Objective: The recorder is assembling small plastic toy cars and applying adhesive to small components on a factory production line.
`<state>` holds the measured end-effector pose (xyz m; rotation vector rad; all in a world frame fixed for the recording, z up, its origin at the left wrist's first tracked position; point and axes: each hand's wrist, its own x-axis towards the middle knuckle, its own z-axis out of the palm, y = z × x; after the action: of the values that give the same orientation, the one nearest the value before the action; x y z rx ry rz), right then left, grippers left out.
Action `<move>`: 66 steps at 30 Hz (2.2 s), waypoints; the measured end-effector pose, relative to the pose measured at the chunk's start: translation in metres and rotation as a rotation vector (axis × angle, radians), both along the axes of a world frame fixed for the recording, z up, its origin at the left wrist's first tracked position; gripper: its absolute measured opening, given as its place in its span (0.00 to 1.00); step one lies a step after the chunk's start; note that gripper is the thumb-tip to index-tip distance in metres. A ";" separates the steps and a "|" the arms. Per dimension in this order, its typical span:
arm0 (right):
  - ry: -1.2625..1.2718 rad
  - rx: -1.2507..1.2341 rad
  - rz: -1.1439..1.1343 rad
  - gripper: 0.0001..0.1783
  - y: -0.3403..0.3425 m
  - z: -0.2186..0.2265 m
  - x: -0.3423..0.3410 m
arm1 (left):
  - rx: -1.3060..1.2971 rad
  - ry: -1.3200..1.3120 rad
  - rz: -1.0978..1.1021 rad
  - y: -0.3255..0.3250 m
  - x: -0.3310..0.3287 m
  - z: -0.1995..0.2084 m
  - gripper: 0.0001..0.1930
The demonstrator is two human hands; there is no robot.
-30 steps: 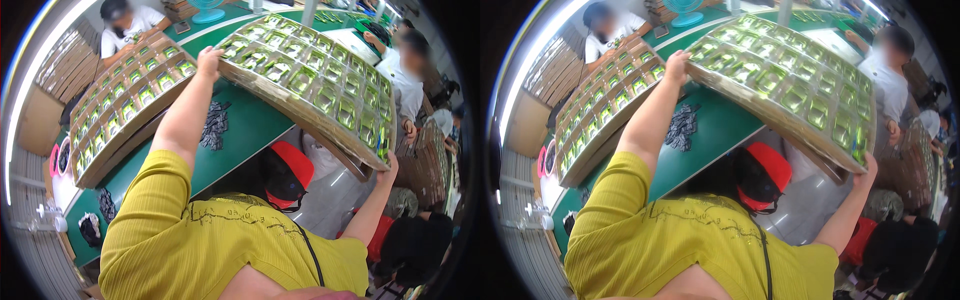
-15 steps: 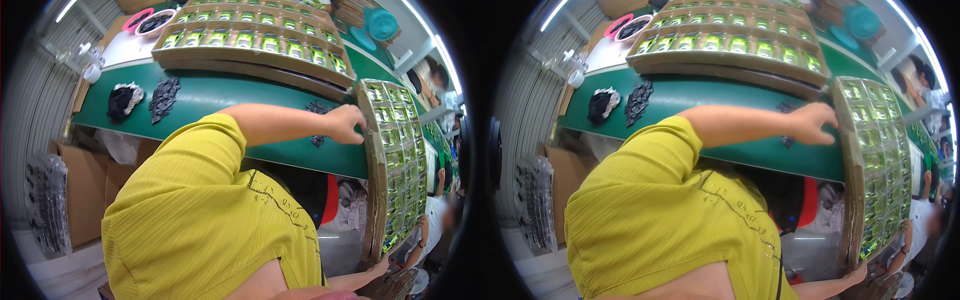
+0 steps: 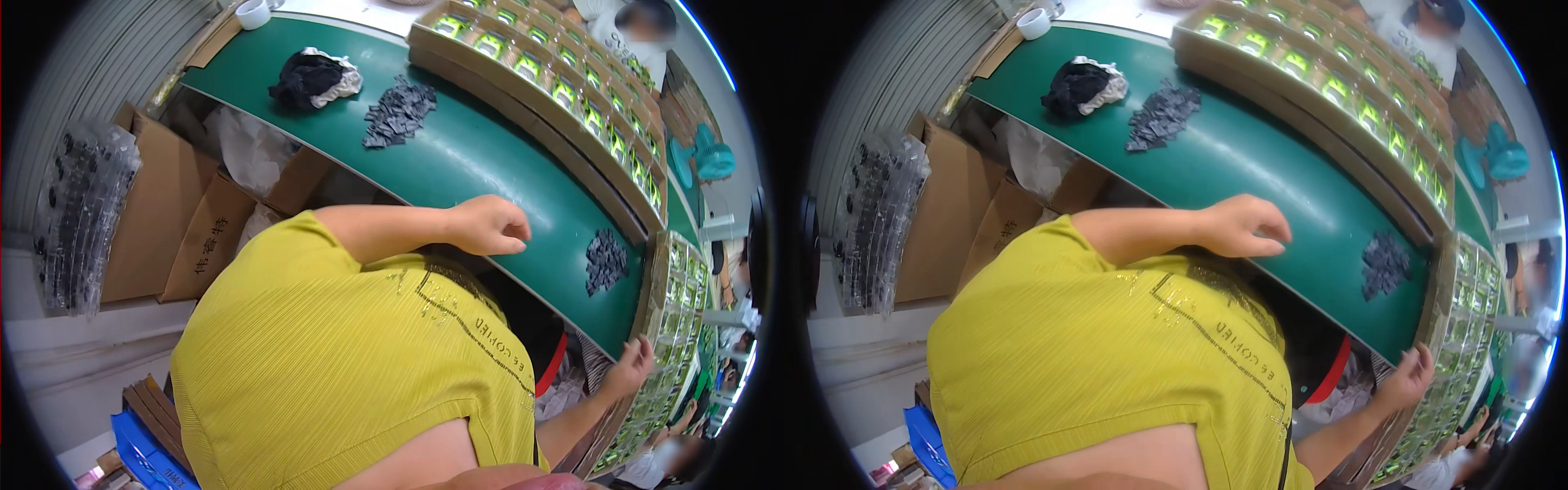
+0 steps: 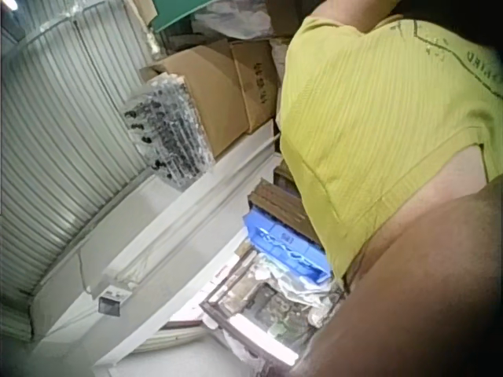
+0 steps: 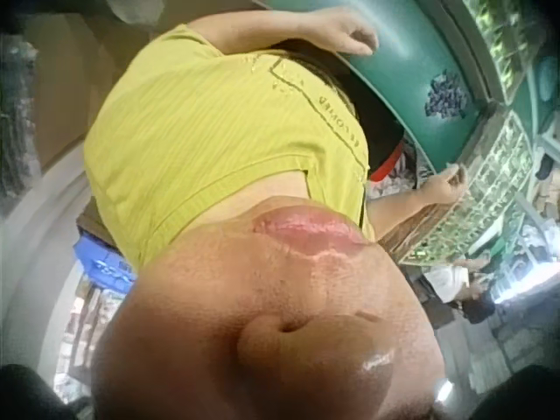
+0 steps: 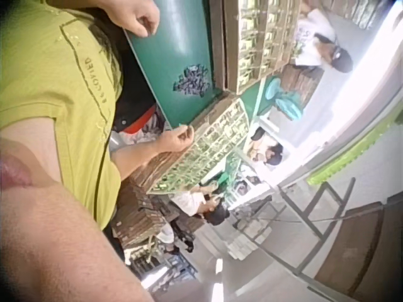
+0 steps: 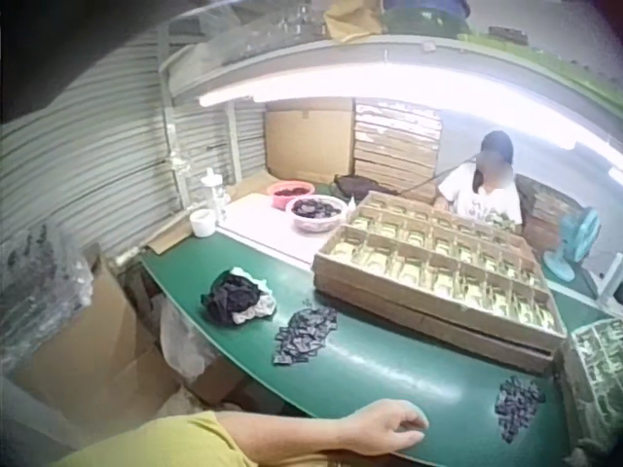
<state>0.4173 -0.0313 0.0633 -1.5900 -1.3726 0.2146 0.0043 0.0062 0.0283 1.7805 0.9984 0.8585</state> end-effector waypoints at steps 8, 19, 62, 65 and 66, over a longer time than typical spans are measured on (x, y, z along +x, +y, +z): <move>-0.199 -0.158 0.546 0.07 0.065 -0.026 -0.174 | 0.010 -0.261 0.494 -0.007 -0.127 -0.002 0.10; -0.225 -0.089 0.586 0.05 0.089 -0.060 -0.226 | 0.268 0.226 1.097 0.219 -0.319 0.055 0.11; -0.374 -0.193 0.638 0.02 0.092 -0.041 -0.223 | 0.506 0.129 1.013 0.325 -0.315 0.168 0.14; -0.235 -0.187 0.674 0.03 0.099 -0.041 -0.223 | 0.471 -0.072 0.699 0.247 -0.249 0.198 0.12; -0.097 -0.193 0.649 0.06 0.100 -0.046 -0.223 | 0.508 -0.035 0.592 0.227 -0.214 0.197 0.10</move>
<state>0.1940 0.0688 0.0172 -1.2663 -1.9623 0.6804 -0.2101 0.2332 0.2257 1.8866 1.4047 1.6208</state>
